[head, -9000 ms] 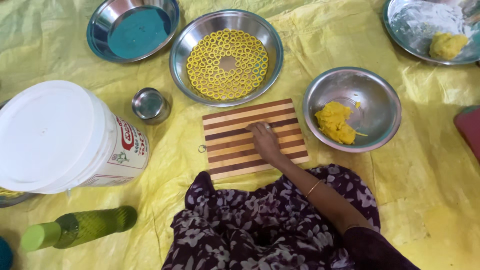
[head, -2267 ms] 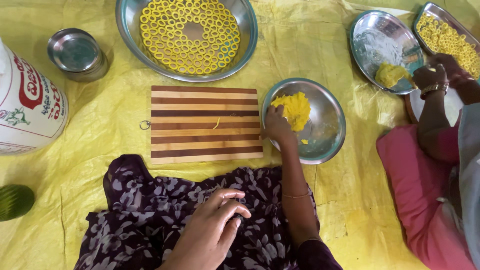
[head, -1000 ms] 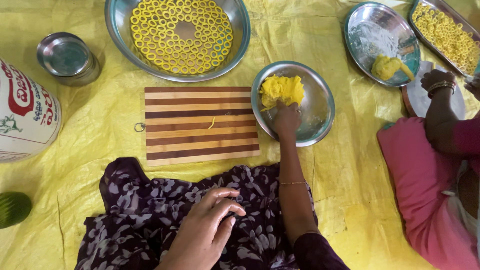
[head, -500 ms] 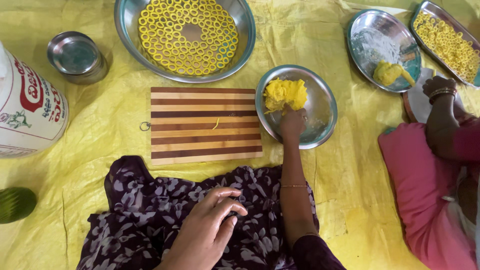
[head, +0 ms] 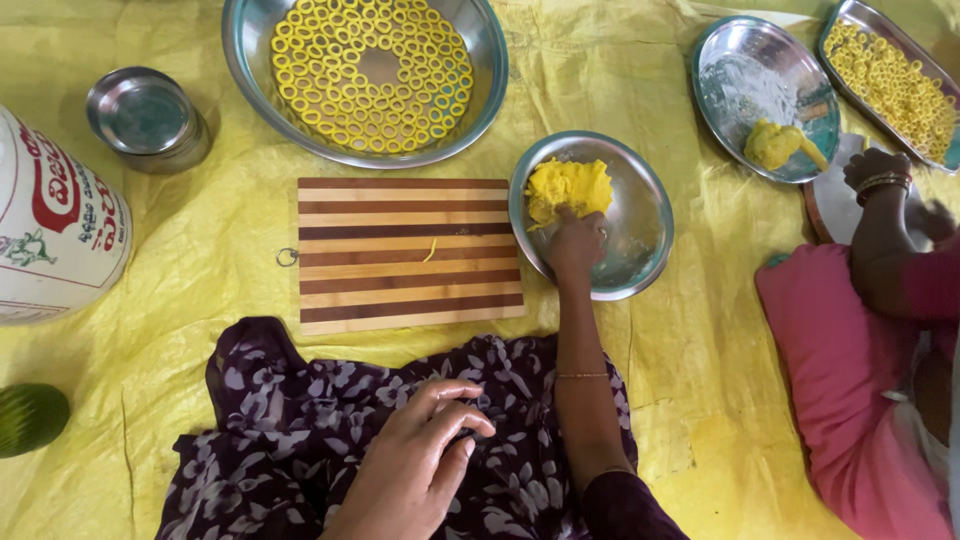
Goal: The person rolls yellow dough into thin strips on a wooden board, then forms the strips into small rings by hand. The finished rings are placed into a large metal tray. The person repeats this process multiple times.
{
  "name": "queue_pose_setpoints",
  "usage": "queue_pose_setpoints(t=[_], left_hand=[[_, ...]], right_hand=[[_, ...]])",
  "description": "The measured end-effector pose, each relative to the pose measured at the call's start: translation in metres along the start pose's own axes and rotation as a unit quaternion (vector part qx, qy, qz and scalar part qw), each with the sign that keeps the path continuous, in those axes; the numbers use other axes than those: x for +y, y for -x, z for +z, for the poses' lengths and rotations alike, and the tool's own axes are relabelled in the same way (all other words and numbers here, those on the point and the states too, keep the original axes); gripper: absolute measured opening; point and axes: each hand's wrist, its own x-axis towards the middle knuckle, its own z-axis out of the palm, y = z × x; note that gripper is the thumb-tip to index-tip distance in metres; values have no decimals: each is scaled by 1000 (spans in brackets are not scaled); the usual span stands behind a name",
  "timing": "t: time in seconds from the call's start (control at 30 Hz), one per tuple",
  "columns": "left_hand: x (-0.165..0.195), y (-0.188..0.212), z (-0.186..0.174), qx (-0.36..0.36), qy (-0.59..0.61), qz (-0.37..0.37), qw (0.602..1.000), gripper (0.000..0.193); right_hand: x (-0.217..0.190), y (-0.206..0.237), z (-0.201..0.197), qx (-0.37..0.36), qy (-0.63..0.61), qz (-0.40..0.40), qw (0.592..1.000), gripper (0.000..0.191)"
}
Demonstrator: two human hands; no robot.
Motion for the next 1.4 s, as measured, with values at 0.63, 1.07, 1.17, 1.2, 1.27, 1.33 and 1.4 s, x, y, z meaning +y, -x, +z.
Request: queue_pose_setpoints(t=[0.63,1.07,1.17,1.2,1.27,1.33,1.4], left_hand=[[7,0,1,24,-13,28,999,12],[10,-2,-1,-1,-26,13,1000,12],[12,-3,-2,-17,-17,-10,1000,13],[13,-5,-2,-28,-10,-25,999,13],[13,-5,0,-13,-12,-4,1000,13],[14,-6,1,39,-33,70,996,13],[15,-5,2,22,-19,41,999,12]], right_hand=[[11,-32,2,-34,-214,-41,975,19],[-6,-12,-41,-134,-581,82,799,14],[-22,-3,-27,-98,-481,-56,870,12],[-30,2,-18,-66,-392,-134,908,13],[-49,12,1,-55,-328,-273,903,14],[-67,27,21,-114,-341,-324,875,14],[-83,45,37,-191,-305,-302,883,13]])
